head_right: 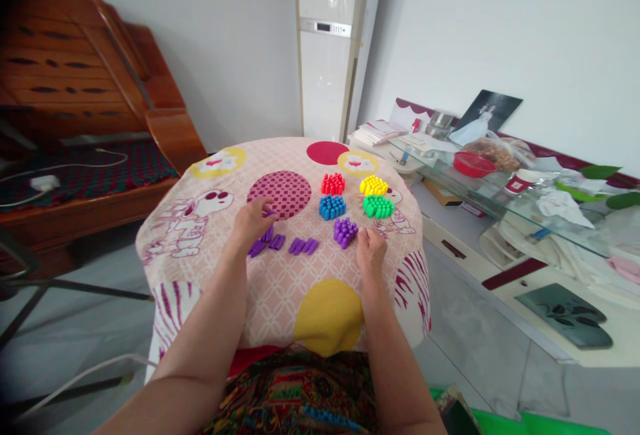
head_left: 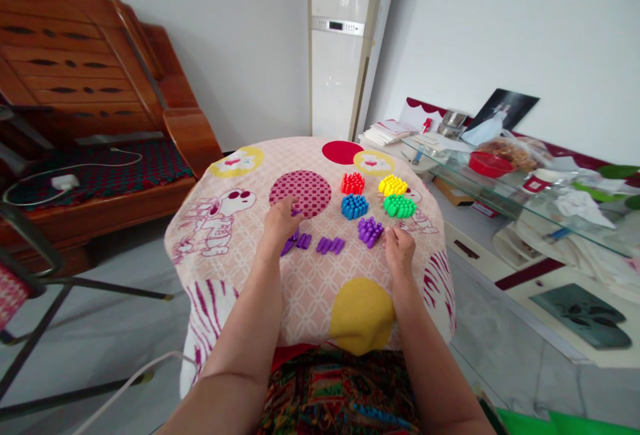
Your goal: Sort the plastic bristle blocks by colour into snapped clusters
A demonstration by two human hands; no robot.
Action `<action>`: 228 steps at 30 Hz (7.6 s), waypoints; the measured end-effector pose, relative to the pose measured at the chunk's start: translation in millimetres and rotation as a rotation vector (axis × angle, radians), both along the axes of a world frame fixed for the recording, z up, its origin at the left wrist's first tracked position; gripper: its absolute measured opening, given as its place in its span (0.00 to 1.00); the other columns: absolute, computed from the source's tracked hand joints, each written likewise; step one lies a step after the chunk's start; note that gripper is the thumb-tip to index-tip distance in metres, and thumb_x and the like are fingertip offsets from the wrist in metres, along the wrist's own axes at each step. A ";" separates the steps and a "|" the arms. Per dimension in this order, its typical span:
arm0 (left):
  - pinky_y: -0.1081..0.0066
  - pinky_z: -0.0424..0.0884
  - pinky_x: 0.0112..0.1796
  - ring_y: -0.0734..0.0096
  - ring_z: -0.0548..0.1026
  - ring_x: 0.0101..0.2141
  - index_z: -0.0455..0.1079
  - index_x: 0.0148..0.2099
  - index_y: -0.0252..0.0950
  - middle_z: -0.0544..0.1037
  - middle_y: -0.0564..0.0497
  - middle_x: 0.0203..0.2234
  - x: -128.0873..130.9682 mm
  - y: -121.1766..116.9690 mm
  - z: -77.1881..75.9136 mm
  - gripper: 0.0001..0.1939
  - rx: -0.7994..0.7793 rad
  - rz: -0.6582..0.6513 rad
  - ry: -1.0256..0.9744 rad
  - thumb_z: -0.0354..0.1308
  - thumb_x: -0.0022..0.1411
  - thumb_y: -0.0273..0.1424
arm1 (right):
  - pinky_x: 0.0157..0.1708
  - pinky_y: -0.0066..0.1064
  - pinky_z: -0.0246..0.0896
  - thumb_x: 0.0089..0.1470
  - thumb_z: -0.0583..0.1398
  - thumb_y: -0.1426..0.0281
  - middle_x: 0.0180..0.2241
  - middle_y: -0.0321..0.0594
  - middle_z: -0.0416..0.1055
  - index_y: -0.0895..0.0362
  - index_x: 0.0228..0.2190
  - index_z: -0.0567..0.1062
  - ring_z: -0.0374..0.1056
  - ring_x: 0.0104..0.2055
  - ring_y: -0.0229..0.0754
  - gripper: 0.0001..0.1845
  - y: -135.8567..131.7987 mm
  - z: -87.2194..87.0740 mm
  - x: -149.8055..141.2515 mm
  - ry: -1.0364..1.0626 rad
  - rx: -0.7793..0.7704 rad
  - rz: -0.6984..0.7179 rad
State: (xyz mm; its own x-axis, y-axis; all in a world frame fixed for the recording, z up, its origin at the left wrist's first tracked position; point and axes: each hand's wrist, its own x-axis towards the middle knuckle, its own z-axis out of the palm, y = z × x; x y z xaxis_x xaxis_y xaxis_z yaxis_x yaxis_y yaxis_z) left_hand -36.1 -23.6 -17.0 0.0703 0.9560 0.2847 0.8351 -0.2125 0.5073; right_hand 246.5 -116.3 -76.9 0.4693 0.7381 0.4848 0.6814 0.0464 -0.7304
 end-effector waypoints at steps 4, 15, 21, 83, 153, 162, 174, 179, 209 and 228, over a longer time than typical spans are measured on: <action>0.66 0.71 0.46 0.65 0.76 0.41 0.68 0.55 0.37 0.77 0.45 0.46 50.4 -14.4 1.1 0.21 0.099 -0.296 -0.068 0.56 0.59 0.24 | 0.27 0.30 0.49 0.59 0.52 0.60 0.17 0.34 0.63 0.54 0.18 0.66 0.56 0.23 0.38 0.21 1.0 -1.6 1.1 0.031 -0.008 0.000; 0.65 0.71 0.45 0.62 0.75 0.42 0.70 0.44 0.36 0.78 0.46 0.40 99.9 -28.2 -27.1 0.14 0.003 -0.467 0.065 0.55 0.55 0.21 | 0.26 0.30 0.49 0.60 0.53 0.59 0.17 0.35 0.63 0.55 0.18 0.68 0.57 0.24 0.39 0.21 0.8 -2.1 0.4 0.047 0.005 0.004; 0.68 0.71 0.43 0.65 0.76 0.40 0.73 0.44 0.35 0.77 0.46 0.39 94.8 -29.4 -13.4 0.15 0.011 -0.421 -0.001 0.54 0.55 0.20 | 0.27 0.30 0.49 0.59 0.53 0.59 0.17 0.35 0.64 0.55 0.18 0.68 0.57 0.24 0.39 0.21 0.4 -0.9 0.3 0.053 0.008 0.008; 0.69 0.71 0.42 0.68 0.77 0.37 0.72 0.47 0.34 0.80 0.48 0.37 58.4 -22.4 5.6 0.16 -0.011 -0.430 -0.115 0.57 0.54 0.24 | 0.26 0.30 0.51 0.59 0.53 0.59 0.17 0.34 0.62 0.54 0.19 0.68 0.57 0.24 0.39 0.21 -0.3 -0.8 0.2 0.060 -0.004 0.007; 0.69 0.68 0.36 0.66 0.73 0.33 0.69 0.35 0.34 0.75 0.47 0.32 103.7 -64.3 3.2 0.04 0.041 -0.544 0.076 0.61 0.56 0.26 | 0.27 0.31 0.49 0.56 0.53 0.58 0.17 0.36 0.65 0.54 0.17 0.66 0.56 0.23 0.38 0.21 -1.4 4.7 -0.4 0.042 -0.019 -0.009; 0.71 0.69 0.34 0.70 0.73 0.32 0.68 0.37 0.35 0.74 0.50 0.35 103.0 -61.0 -3.2 0.11 0.059 -0.519 -0.114 0.65 0.52 0.23 | 0.27 0.31 0.49 0.57 0.53 0.59 0.17 0.35 0.64 0.54 0.16 0.65 0.55 0.23 0.38 0.21 -2.0 5.3 -1.7 0.041 0.001 -0.001; 0.72 0.65 0.34 0.64 0.76 0.37 0.75 0.42 0.39 0.80 0.50 0.35 8.0 -32.2 23.6 0.14 -0.182 -0.348 0.358 0.65 0.50 0.28 | 0.27 0.30 0.50 0.58 0.53 0.60 0.17 0.34 0.63 0.54 0.18 0.67 0.57 0.25 0.39 0.20 -0.7 2.9 -1.1 0.061 -0.013 0.011; 0.72 0.63 0.32 0.63 0.75 0.36 0.74 0.34 0.38 0.79 0.50 0.32 3.4 -31.3 14.7 0.08 -0.165 -0.319 0.370 0.65 0.47 0.27 | 0.27 0.30 0.49 0.57 0.53 0.59 0.17 0.34 0.63 0.54 0.17 0.65 0.56 0.24 0.38 0.21 -1.0 3.9 -1.4 0.056 -0.015 -0.002; 0.72 0.72 0.37 0.73 0.72 0.33 0.69 0.32 0.34 0.73 0.52 0.33 89.5 -38.7 -13.8 0.07 0.066 -0.515 -0.277 0.62 0.50 0.20 | 0.26 0.30 0.51 0.58 0.53 0.59 0.17 0.35 0.63 0.54 0.18 0.67 0.57 0.24 0.39 0.20 -0.8 3.0 -1.1 0.066 -0.006 0.005; 0.70 0.68 0.35 0.67 0.75 0.31 0.75 0.36 0.36 0.79 0.50 0.30 59.4 -47.6 -7.2 0.08 -0.098 -0.496 0.134 0.65 0.51 0.29 | 0.26 0.30 0.50 0.58 0.52 0.59 0.17 0.34 0.63 0.54 0.17 0.66 0.57 0.24 0.38 0.21 0.1 2.1 -0.6 0.059 -0.001 0.012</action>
State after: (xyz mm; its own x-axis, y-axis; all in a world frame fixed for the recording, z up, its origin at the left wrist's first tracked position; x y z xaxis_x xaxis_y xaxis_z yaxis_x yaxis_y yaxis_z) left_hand 23.3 -71.2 -24.2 0.5513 0.8201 0.1533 0.7050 -0.5562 0.4399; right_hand 245.9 -116.2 -74.9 0.4884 0.7442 0.4556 0.6364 0.0534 -0.7695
